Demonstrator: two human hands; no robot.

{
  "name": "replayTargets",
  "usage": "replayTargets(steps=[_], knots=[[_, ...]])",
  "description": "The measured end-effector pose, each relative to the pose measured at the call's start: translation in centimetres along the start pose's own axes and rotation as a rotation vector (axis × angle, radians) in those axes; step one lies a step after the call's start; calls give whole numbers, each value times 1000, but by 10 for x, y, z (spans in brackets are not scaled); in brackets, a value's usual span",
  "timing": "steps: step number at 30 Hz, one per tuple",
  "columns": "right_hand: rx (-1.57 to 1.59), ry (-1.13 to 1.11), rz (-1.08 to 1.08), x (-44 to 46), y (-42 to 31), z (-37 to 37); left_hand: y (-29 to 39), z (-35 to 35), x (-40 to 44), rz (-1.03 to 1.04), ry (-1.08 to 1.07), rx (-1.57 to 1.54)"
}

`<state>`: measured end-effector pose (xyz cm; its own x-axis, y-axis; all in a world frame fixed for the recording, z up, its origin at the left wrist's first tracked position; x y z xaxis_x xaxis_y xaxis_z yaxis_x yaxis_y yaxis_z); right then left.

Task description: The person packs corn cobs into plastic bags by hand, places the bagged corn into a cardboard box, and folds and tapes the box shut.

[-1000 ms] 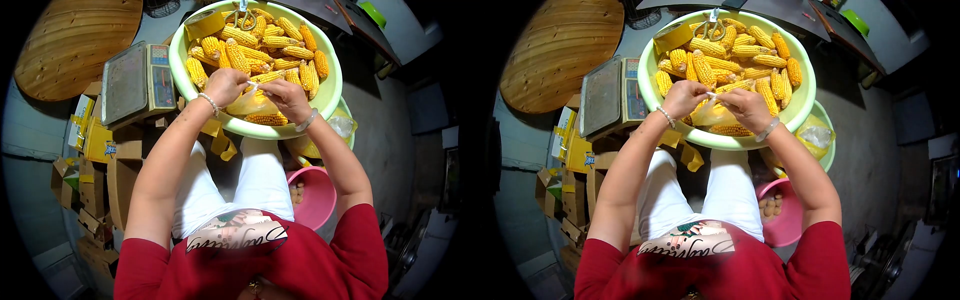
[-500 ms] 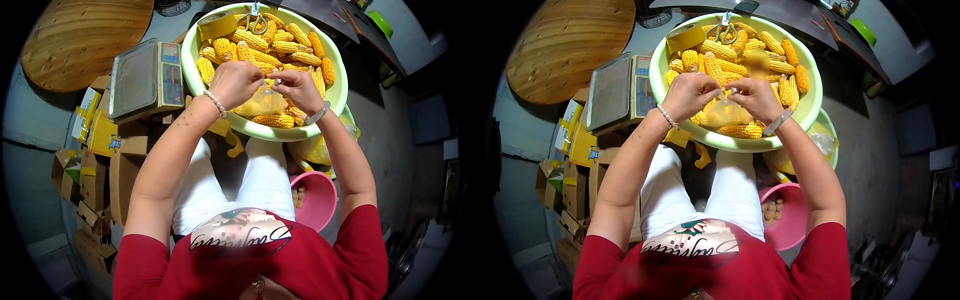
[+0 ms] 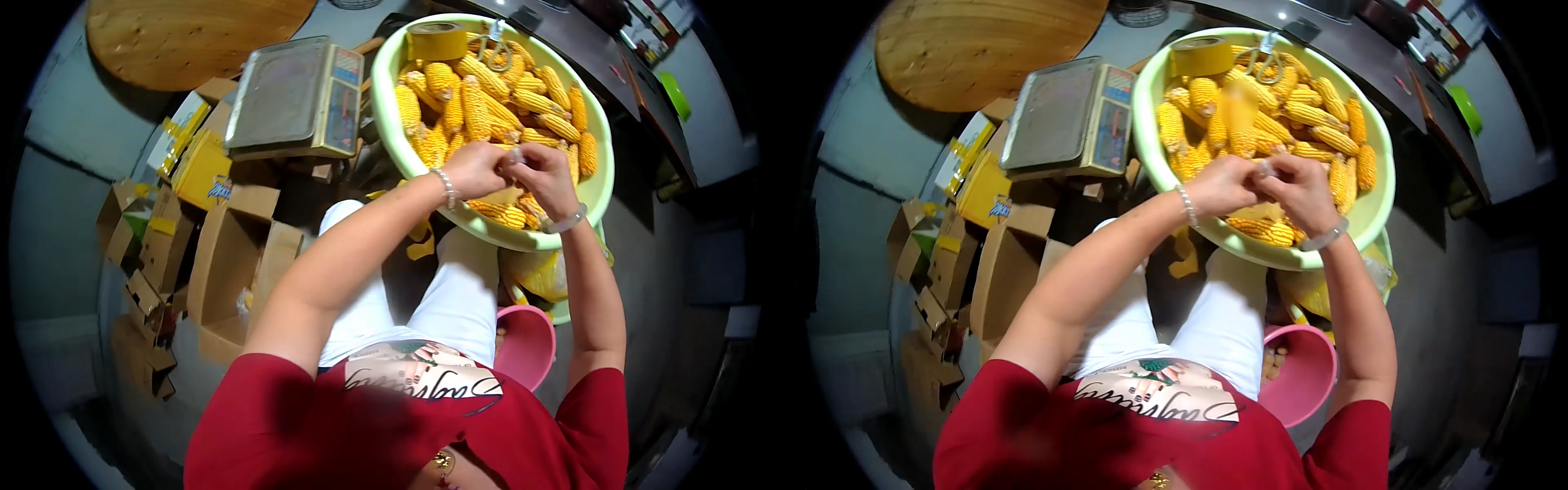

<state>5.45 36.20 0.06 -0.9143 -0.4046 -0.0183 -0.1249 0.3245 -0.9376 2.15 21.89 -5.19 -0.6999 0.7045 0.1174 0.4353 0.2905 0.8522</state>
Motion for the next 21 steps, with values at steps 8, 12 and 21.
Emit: replayTargets(steps=[8, 12, 21], knots=[[153, 330, 96, -27, 34, -23, -2, -4, 9, -110, 40, -175], [91, 355, 163, -40, 70, -35, -13, -15, 12, 65, 111, -754], [-9, 267, 231, -51, 116, -24, 32, -115, -78, 183, 373, -842]])
Point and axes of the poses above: each hand's wrist, its own x-axis towards the middle knuckle, its own z-axis out of the palm, y = z × x, the point moved 1 cm from there along x, towards the middle knuckle, and after that the axes turned 9 degrees about -y, right-handed, at the moved point
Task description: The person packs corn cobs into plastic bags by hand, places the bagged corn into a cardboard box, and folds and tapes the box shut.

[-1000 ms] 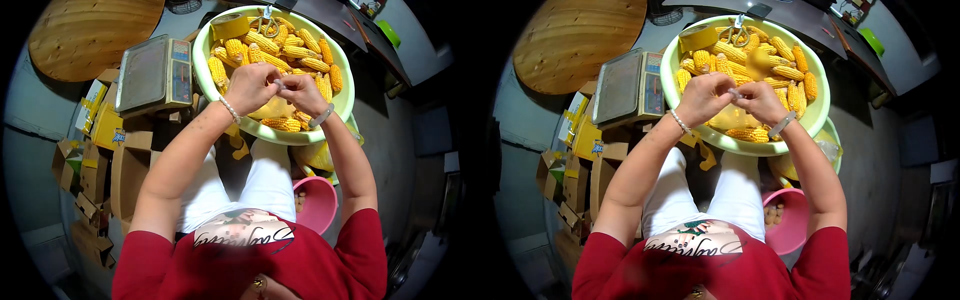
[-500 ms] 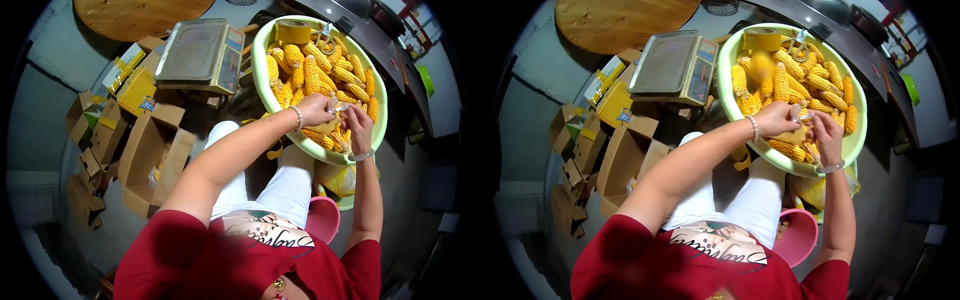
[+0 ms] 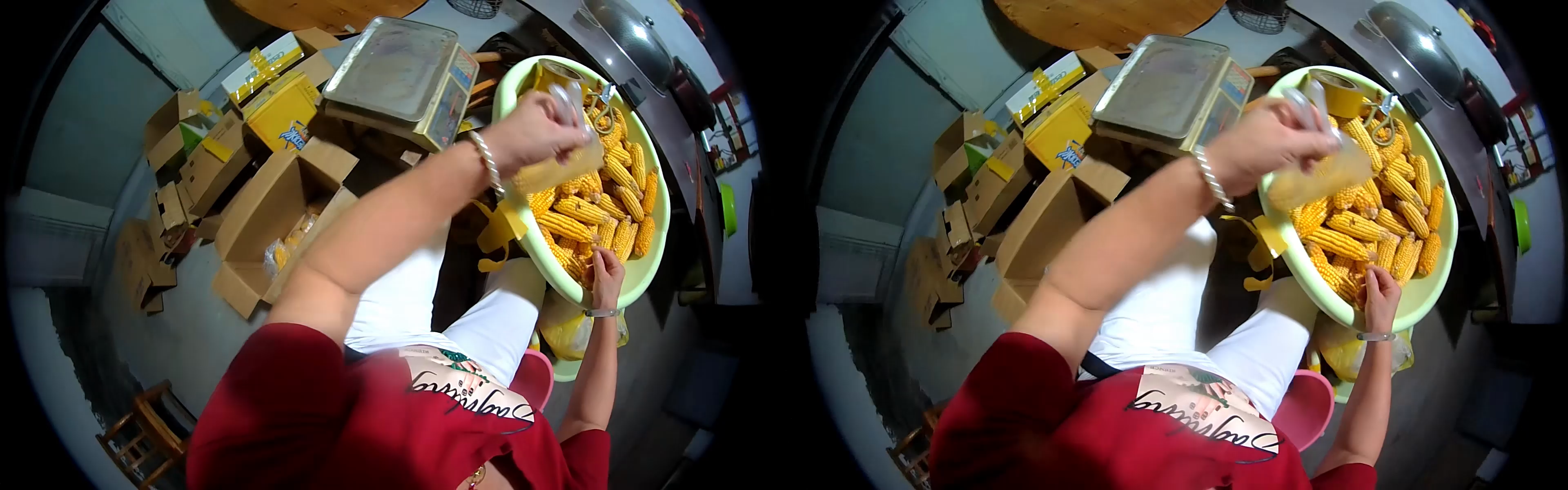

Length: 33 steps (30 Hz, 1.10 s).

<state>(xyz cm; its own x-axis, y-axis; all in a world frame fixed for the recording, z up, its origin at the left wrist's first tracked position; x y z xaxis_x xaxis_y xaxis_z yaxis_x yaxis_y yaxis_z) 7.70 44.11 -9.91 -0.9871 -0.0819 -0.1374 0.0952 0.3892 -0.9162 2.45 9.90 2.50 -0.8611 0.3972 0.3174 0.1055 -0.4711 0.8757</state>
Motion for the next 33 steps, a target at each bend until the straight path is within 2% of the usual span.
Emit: replayTargets(steps=[1, 5, 10, 12, 19, 23, 26, 29, 33], knots=[[17, 10, 1, 1, 0, 1, 20, -9, -14, -51, 79, 36], [33, 29, 33, -1, -4, 4, 79, -54, -75, -29, 265, 228], [-43, 5, 32, 0, -2, 4, 95, -134, -165, -191, 529, 429], [-36, 10, 35, 2, 2, 4, 94, -160, -207, -192, 634, 339], [-40, 84, 76, -1, -3, 8, 37, -227, -345, -388, 1032, 312], [-100, 136, -5, 0, 13, -7, -15, -252, -401, -546, 1150, 251], [-139, 154, -7, 3, 16, -9, -64, -278, -441, -523, 1188, 127], [-169, 161, 19, 3, 16, -10, -97, -296, -462, -716, 1178, 236], [-200, 178, 82, 0, 7, -1, -134, -319, -483, -852, 1135, 336]])
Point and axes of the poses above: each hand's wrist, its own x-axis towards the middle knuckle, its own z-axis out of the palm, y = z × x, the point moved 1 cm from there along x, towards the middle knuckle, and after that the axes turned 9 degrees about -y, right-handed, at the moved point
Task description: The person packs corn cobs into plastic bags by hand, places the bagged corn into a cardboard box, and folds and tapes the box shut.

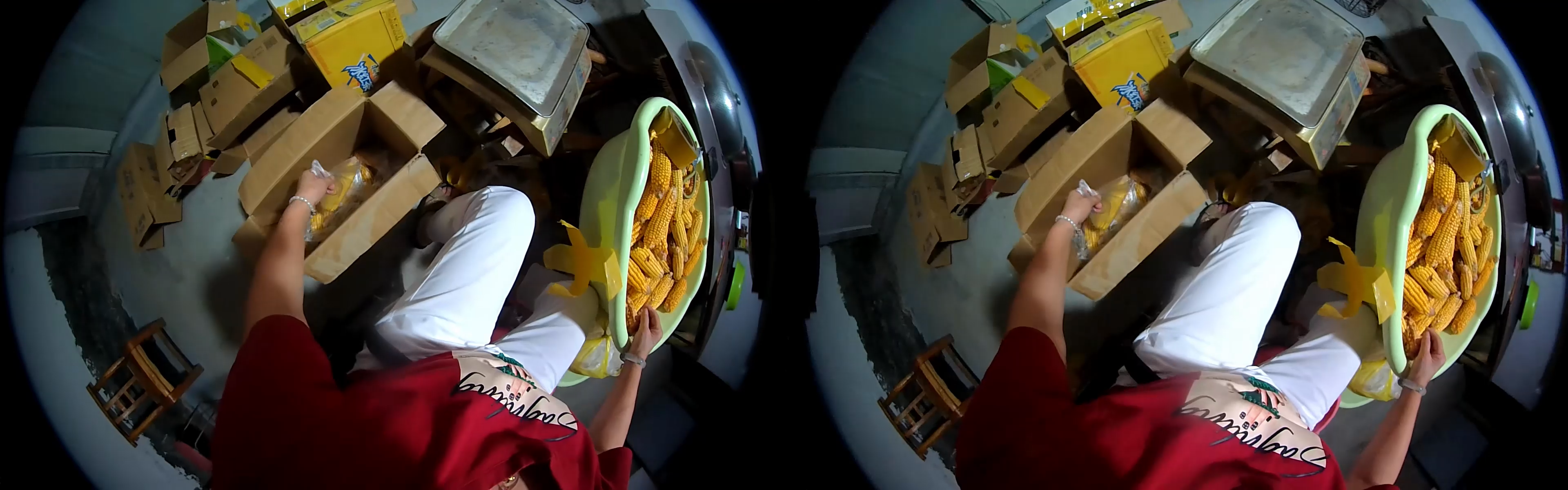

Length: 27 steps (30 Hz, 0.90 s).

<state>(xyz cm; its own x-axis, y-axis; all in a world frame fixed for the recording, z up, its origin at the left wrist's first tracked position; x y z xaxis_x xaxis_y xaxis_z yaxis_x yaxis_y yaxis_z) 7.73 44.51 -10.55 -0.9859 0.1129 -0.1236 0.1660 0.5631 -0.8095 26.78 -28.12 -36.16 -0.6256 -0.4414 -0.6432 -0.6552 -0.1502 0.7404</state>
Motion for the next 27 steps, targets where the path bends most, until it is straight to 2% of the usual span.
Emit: replayTargets(steps=[4, 7, 10, 11, 15, 17, 20, 23, 27], knots=[[-52, 19, -2, 2, 2, -2, -22, 7, 24, 29, 13, 500], [-23, -29, 25, 0, -2, 1, -13, 13, 25, -59, -6, 606], [-25, -13, 52, 1, 0, -1, -46, 30, 41, 65, 126, 671], [-37, -14, 48, 1, 0, -2, -54, 38, 46, -11, 130, 683], [-38, -29, 30, 0, -1, 0, -87, 52, 75, -85, 115, 445], [-46, -23, 27, -1, 2, -1, -86, 56, 78, -178, 126, 234], [-99, 6, 27, 0, 3, -1, -83, 52, 86, -155, 132, 32], [-124, 4, 37, -2, 0, -1, -39, 50, 60, -282, 163, -237], [-112, -9, 42, 0, 6, -7, -51, 47, 57, -349, 101, -466]])
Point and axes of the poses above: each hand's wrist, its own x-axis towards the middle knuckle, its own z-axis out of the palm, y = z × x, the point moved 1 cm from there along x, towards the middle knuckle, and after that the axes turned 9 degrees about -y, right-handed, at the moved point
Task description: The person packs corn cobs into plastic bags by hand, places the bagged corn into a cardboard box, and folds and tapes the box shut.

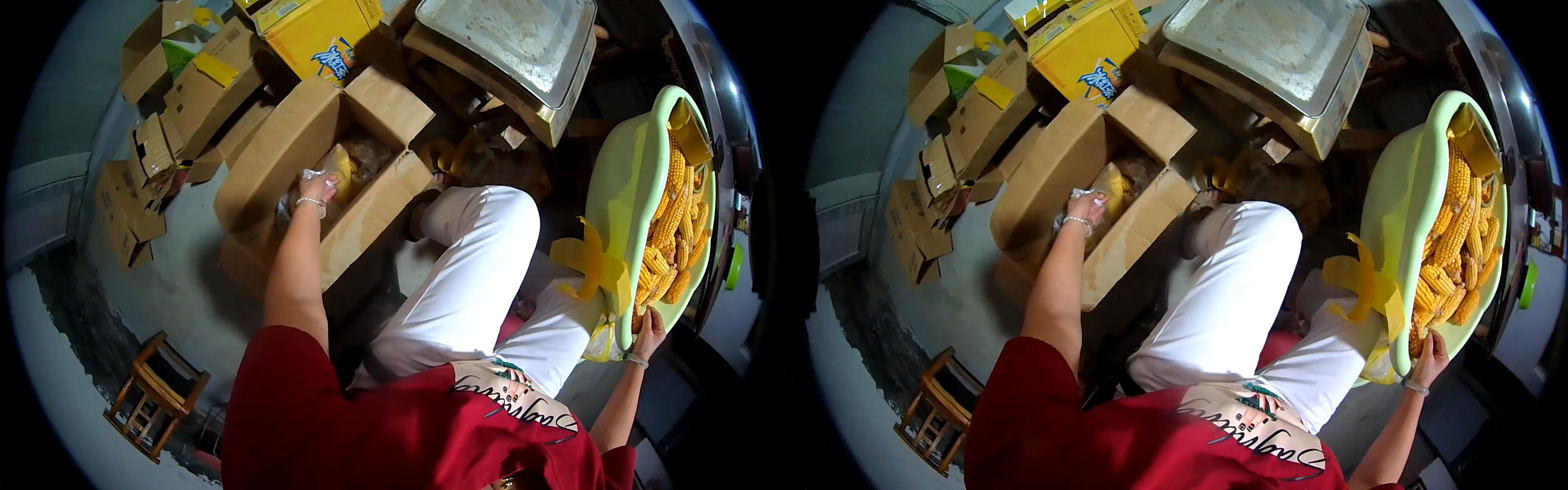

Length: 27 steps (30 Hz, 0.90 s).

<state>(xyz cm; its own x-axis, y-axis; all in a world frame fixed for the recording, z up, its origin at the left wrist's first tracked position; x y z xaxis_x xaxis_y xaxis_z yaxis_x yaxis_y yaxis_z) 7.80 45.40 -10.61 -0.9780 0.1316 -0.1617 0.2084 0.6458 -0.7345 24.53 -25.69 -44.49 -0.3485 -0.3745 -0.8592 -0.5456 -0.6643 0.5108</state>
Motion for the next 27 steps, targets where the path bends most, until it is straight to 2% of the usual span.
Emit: replayTargets(steps=[2, 8, 11, 14, 17, 21, 24, 27], knots=[[-16, 1, 2, 0, 0, 0, -16, -5, 16, -92, 7, -123], [-56, 11, 7, -1, 0, 3, -40, -16, 38, -90, 5, -400], [-47, -3, 9, -1, -1, 2, -38, -20, 48, -135, 48, -287], [-61, -2, 3, -3, -5, 4, -59, -39, 92, -58, 367, 339], [-56, 11, 14, -3, -6, 5, -10, -23, 17, -40, 494, 1045], [-46, 17, 12, -4, -7, 8, -21, -40, 15, -3, 506, 1077], [-53, 6, -3, -3, -5, 6, -27, -42, 15, 0, 457, 1258], [-53, 2, -2, -4, -9, 8, 5, -9, -14, -28, 299, 1586]])
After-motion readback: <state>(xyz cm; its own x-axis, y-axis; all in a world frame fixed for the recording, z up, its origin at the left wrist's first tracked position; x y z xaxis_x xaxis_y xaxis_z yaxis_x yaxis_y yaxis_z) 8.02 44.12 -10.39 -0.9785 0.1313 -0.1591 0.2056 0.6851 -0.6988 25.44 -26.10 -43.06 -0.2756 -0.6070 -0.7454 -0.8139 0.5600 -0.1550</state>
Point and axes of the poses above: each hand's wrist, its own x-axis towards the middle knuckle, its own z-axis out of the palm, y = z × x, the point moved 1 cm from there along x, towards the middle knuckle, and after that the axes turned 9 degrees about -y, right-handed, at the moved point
